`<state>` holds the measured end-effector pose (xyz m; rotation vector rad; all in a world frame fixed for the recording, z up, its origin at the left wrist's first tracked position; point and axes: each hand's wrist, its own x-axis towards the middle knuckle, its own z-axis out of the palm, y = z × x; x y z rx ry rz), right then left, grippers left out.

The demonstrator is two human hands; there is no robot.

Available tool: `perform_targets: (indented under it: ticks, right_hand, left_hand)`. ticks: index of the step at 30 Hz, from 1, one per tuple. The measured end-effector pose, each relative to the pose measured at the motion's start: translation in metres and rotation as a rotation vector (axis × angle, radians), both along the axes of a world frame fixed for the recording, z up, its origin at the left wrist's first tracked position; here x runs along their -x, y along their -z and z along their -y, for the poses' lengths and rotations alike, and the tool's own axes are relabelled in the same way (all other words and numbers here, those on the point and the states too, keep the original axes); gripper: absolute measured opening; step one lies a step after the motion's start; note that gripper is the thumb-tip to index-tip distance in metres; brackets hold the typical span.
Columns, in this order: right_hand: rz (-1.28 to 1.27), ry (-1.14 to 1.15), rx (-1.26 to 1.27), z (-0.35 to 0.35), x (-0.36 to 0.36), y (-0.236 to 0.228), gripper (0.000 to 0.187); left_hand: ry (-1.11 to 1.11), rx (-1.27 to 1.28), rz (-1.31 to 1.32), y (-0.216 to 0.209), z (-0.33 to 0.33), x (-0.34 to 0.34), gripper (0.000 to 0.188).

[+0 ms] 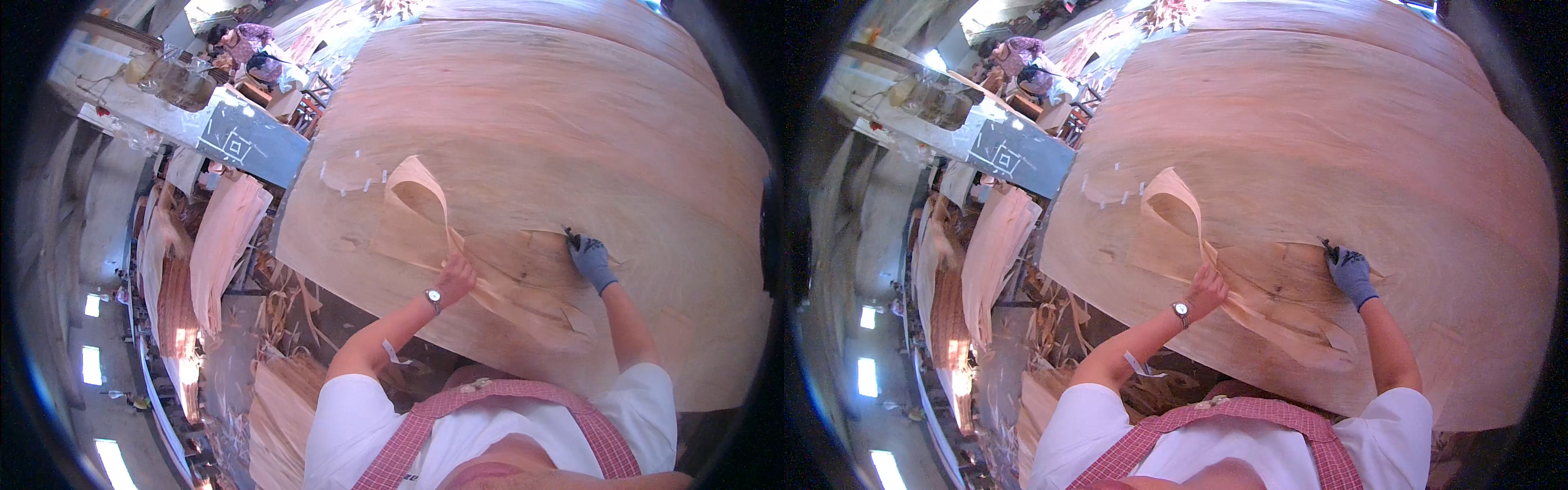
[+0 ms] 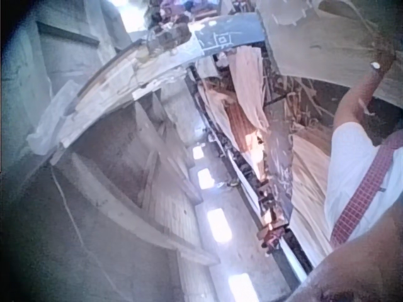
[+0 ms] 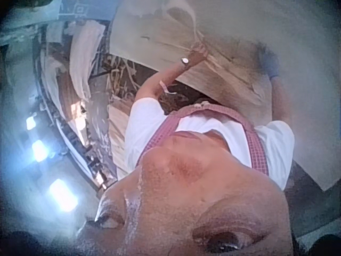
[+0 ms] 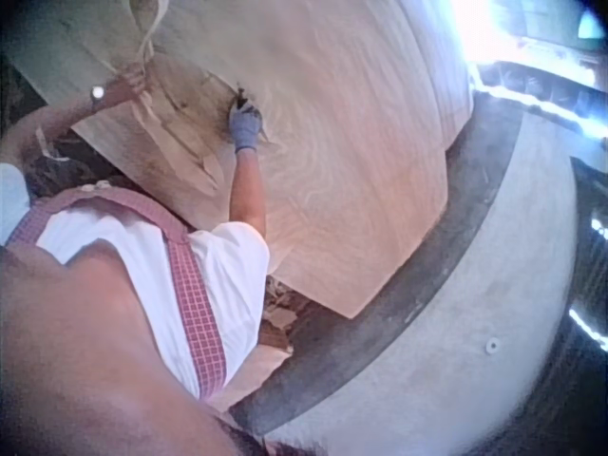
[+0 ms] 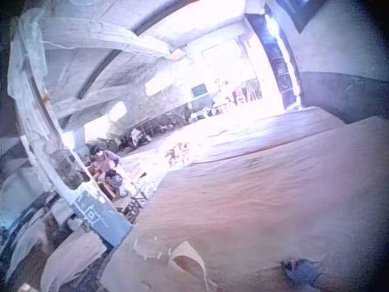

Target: The person applies adhesive tape to cracks and holes in large sheets of wood veneer using a small cutting tool to trim tape and remove excess wood material.

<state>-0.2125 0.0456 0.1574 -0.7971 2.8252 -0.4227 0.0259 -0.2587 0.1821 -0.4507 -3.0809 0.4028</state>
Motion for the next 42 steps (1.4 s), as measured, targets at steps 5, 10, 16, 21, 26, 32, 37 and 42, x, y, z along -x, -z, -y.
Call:
perform_targets:
  ticks: [5,10,16,21,26,32,37,42]
  right_hand:
    - [0.018,-0.006,-0.002,0.000,0.002,-0.003,0.038]
    - [0.017,-0.007,0.001,-0.007,0.009,0.012,0.039]
    - [-0.014,-0.035,0.006,0.002,-0.002,0.002,0.038]
    - [-0.006,-0.035,-0.019,0.002,0.003,0.002,0.039]
    - [0.029,-0.024,-0.069,-0.004,0.012,0.014,0.039]
    - [0.497,0.118,0.311,-0.009,0.011,-0.022,0.027]
    - [0.950,0.078,0.974,0.018,-0.075,-0.060,0.019]
    - [0.990,-0.027,1.364,0.083,-0.177,-0.077,0.023]
  left_hand:
    - [-0.068,-0.331,-0.164,-0.004,0.009,0.000,0.013]
    - [-0.438,-0.334,0.014,-0.080,0.087,-0.119,0.019]
    - [-1.168,0.122,0.447,-0.113,0.155,-0.306,0.036]
    - [-0.441,-0.503,-0.102,-0.065,0.031,-0.093,0.034]
    - [-0.118,-0.582,-0.106,-0.018,-0.094,0.084,0.054]
    - [-0.233,-0.493,0.128,-0.003,-0.098,0.110,0.042]
    - [-0.269,-0.453,0.398,-0.015,-0.083,0.129,0.023]
    - [-0.279,-0.427,0.611,-0.020,-0.082,0.160,0.025]
